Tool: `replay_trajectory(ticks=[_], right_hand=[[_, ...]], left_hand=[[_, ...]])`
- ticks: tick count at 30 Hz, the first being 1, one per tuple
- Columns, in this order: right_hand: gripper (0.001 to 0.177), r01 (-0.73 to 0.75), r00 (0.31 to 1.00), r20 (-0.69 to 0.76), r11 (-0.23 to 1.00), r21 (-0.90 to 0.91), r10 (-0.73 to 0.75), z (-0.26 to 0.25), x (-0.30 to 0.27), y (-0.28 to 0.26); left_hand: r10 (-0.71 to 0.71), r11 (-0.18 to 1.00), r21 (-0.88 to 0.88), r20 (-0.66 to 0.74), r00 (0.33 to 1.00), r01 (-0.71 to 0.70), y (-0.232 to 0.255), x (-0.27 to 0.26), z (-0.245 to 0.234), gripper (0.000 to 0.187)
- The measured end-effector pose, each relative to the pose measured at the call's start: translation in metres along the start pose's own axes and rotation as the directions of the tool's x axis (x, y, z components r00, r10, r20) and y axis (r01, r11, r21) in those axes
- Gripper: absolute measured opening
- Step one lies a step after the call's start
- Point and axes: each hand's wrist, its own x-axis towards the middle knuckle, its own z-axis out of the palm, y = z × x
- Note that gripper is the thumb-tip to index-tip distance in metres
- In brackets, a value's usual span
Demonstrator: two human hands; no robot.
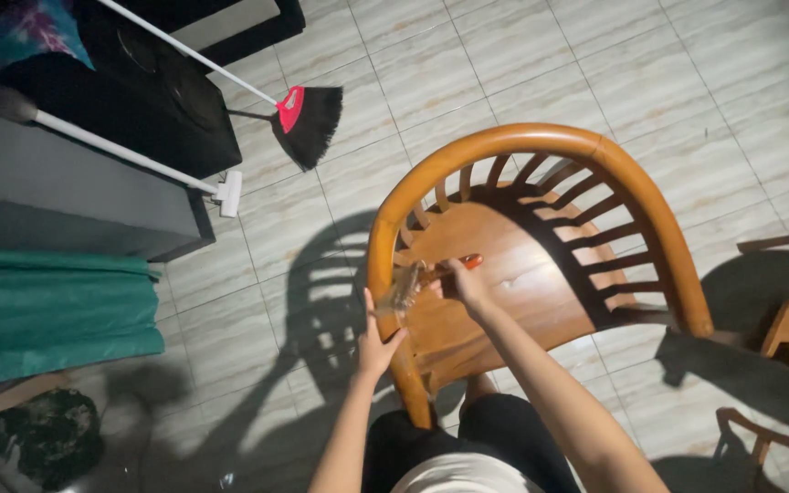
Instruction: Polishing a wooden chair using a brush and a cloth.
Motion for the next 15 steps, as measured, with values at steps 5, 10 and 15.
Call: replay_trajectory(ticks=[5, 10, 15], right_hand=[[0.031, 0.109, 0.992, 0.026, 0.945, 0.308, -0.123, -0.023, 0.036, -0.036], [0.023, 0.184, 0.941, 0.019, 0.558, 0.809, -0.337, -0.088, 0.035, -0.084], [0.032, 0.426, 0.905, -0.425, 0.094, 0.900, -0.037, -0.129, 0.029, -0.092]], left_hand=[[0.068, 0.998, 0.026, -0.151, 0.986, -0.065, -0.001, 0.000, 0.020, 0.126], [0.010, 0.991, 0.131, -0.195, 0.981, 0.016, 0.021, -0.005, 0.018, 0.125], [-0.026, 0.971, 0.224, -0.237, 0.971, 0.080, 0.014, -0.004, 0.027, 0.128]])
